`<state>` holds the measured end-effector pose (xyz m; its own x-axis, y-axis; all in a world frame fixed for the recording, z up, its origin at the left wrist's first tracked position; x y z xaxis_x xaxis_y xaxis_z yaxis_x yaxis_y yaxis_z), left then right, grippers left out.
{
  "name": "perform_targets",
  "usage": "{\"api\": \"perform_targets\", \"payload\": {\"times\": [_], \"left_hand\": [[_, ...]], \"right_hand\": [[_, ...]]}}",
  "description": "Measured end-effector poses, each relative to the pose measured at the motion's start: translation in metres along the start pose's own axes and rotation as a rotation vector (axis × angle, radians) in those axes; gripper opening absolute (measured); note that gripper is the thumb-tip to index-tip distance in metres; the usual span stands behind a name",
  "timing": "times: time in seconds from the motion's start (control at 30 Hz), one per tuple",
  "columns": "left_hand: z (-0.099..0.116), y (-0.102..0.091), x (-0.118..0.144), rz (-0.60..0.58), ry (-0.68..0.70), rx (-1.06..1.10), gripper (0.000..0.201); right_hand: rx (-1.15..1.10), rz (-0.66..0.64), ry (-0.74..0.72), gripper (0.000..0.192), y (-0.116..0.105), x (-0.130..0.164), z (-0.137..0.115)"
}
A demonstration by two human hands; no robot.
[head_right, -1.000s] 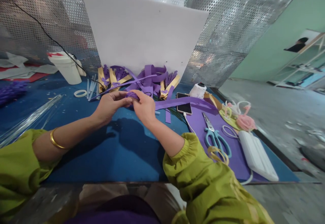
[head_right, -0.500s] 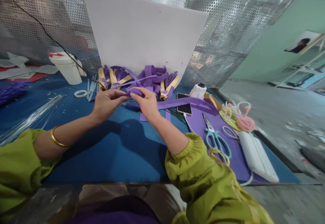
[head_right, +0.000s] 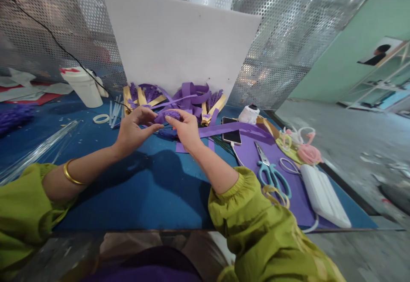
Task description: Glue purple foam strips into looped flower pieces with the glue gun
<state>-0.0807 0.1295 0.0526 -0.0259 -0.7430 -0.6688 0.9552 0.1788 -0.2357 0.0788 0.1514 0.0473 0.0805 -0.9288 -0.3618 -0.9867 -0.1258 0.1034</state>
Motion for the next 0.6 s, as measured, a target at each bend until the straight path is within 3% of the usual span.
{"api": "perform_targets", "payload": {"times": [0.13, 0.27, 0.47, 0.6], "left_hand": [[0.003, 0.000, 0.000, 0.006, 0.022, -0.077, 0.019], [0.006, 0.000, 0.000, 0.020, 0.021, -0.067, 0.016], [-0.012, -0.001, 0.002, 0.066, -0.225, 0.127, 0.019], [-0.022, 0.000, 0.001, 0.090, -0.349, 0.255, 0.020]], "right_hand": [[0.057, -0.022, -0.063, 0.018, 0.003, 0.000, 0.000], [0.132, -0.005, -0.086, 0.018, 0.002, 0.000, 0.001], [0.160, 0.006, -0.090, 0.015, 0.001, 0.001, 0.001], [0.078, -0.064, -0.052, 0.015, 0.006, 0.002, 0.001]]}}
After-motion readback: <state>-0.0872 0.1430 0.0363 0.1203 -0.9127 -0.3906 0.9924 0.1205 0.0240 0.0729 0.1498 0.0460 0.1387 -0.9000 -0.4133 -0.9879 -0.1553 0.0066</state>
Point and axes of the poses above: each hand's wrist, its own x-axis away from the middle knuckle, its own y-axis out of the palm, z = x × y, the point moved 7 cm from there along -x, towards the middle knuckle, and after that the axes turned 1 degree about y, right-handed, at the moved point
